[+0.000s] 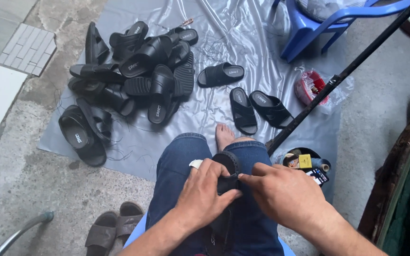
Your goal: Hand-sewing the upper component of a sandal to the sole using a needle and thread.
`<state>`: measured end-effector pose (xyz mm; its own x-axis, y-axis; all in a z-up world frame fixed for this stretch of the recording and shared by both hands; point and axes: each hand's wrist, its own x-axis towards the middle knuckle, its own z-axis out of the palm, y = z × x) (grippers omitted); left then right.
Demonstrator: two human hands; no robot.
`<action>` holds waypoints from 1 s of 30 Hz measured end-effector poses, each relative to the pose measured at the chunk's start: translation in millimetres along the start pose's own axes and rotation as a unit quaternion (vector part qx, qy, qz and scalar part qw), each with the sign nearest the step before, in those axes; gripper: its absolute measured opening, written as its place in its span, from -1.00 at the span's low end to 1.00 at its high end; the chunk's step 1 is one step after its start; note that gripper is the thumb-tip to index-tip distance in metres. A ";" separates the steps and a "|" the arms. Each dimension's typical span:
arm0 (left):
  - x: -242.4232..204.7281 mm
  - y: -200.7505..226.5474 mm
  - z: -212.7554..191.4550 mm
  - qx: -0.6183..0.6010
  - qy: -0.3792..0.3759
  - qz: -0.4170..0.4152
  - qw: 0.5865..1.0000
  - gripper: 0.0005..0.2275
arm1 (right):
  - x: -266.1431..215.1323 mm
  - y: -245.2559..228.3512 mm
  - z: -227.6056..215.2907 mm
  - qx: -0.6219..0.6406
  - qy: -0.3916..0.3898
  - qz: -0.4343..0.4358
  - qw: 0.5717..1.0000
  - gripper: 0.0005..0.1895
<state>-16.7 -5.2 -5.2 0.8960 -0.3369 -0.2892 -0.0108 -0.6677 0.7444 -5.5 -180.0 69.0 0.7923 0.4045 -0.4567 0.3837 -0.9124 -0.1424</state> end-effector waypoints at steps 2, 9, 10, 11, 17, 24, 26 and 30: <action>-0.8 -2.1 8.9 0.029 0.058 0.056 0.996 -0.63 | 1.8 -4.4 1.1 -0.046 -0.017 0.016 0.999 -0.71; -4.5 1.0 17.6 0.065 0.088 0.047 0.993 -0.63 | 9.8 0.1 8.7 -0.103 -0.009 -0.050 0.993 -0.81; -4.6 0.4 18.5 0.077 0.102 0.060 0.990 -0.63 | 10.9 2.6 11.7 -0.096 0.016 -0.063 0.993 -0.85; -5.5 0.3 20.4 0.089 0.116 0.072 0.987 -0.62 | 11.0 5.3 15.2 -0.088 0.039 -0.076 0.992 -0.87; -5.3 0.2 22.7 0.098 0.159 0.112 0.976 -0.64 | 10.0 -3.2 17.1 -0.099 0.080 -0.060 0.990 -0.88; -5.6 0.3 25.4 0.095 0.155 0.111 0.977 -0.70 | 9.0 -19.7 42.7 -0.064 0.157 0.023 0.985 -0.84; -4.8 -0.9 23.5 0.079 0.142 0.100 0.982 -0.71 | 11.8 -28.4 43.8 -0.021 0.122 0.115 0.986 -0.87; -7.7 0.5 7.0 0.118 0.158 0.122 0.973 -0.66 | 1.2 -29.3 50.8 0.001 0.188 0.109 0.976 -0.86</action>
<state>-26.8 -7.6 -6.8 0.9451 -0.3088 0.1068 -0.3092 -0.7393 0.5982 -39.9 -156.0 28.0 0.9732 0.1952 -0.1216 0.1865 -0.9793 -0.0790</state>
